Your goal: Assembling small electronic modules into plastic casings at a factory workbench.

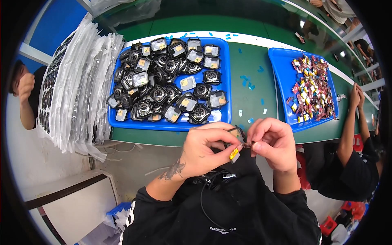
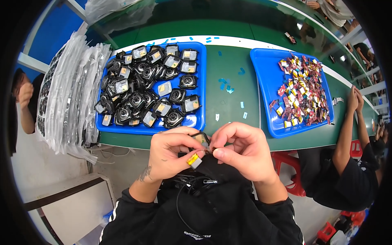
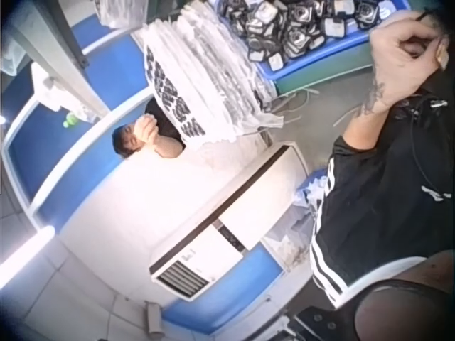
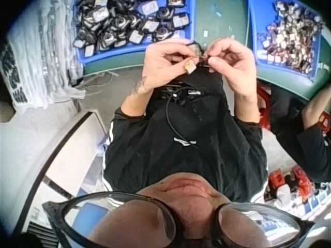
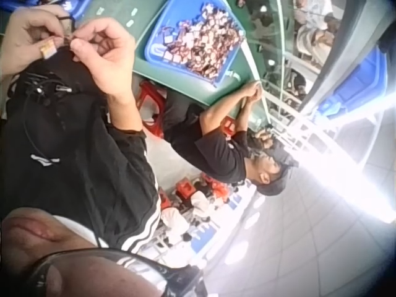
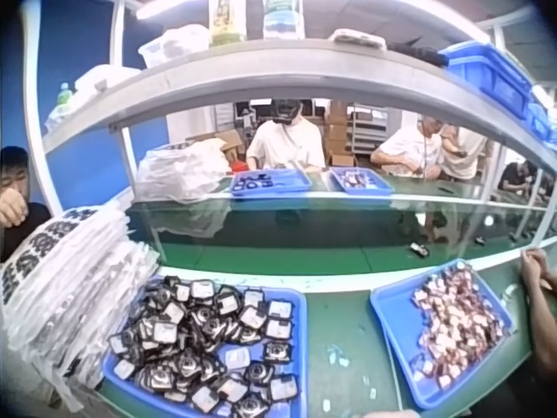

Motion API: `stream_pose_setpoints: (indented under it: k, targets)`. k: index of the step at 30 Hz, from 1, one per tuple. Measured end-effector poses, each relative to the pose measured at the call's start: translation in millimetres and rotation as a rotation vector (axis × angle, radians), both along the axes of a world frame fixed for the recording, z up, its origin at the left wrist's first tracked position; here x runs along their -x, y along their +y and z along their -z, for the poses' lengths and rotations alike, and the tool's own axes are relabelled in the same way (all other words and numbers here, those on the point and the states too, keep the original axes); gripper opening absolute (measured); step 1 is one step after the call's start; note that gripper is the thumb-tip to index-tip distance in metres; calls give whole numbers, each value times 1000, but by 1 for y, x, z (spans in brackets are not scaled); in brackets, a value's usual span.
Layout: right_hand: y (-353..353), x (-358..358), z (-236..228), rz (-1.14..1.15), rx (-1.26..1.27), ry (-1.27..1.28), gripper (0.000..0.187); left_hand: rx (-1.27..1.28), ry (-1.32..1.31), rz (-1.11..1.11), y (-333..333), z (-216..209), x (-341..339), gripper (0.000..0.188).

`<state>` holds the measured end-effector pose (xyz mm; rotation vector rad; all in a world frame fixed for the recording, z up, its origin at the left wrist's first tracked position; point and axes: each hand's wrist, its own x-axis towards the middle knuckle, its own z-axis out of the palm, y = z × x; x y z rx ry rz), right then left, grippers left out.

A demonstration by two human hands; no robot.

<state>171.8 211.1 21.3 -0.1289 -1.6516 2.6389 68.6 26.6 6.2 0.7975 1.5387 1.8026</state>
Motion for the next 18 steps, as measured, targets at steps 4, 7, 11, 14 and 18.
stream_pose_setpoints:
  k: [4,7,11,14,18]
  targets:
    - [-17,3,-9,186,-273,1,24,6,93,-85,3,-1,2,18]
    - [-22,2,0,320,-585,183,35,-63,72,-156,8,4,-4,22]
    - [-25,6,-2,329,-598,66,49,-66,96,-141,7,4,-5,27]
    - [-24,8,1,328,-651,87,52,-20,135,-137,6,8,-4,29]
    - [-23,11,5,341,-740,139,53,-58,139,-158,10,10,-4,30]
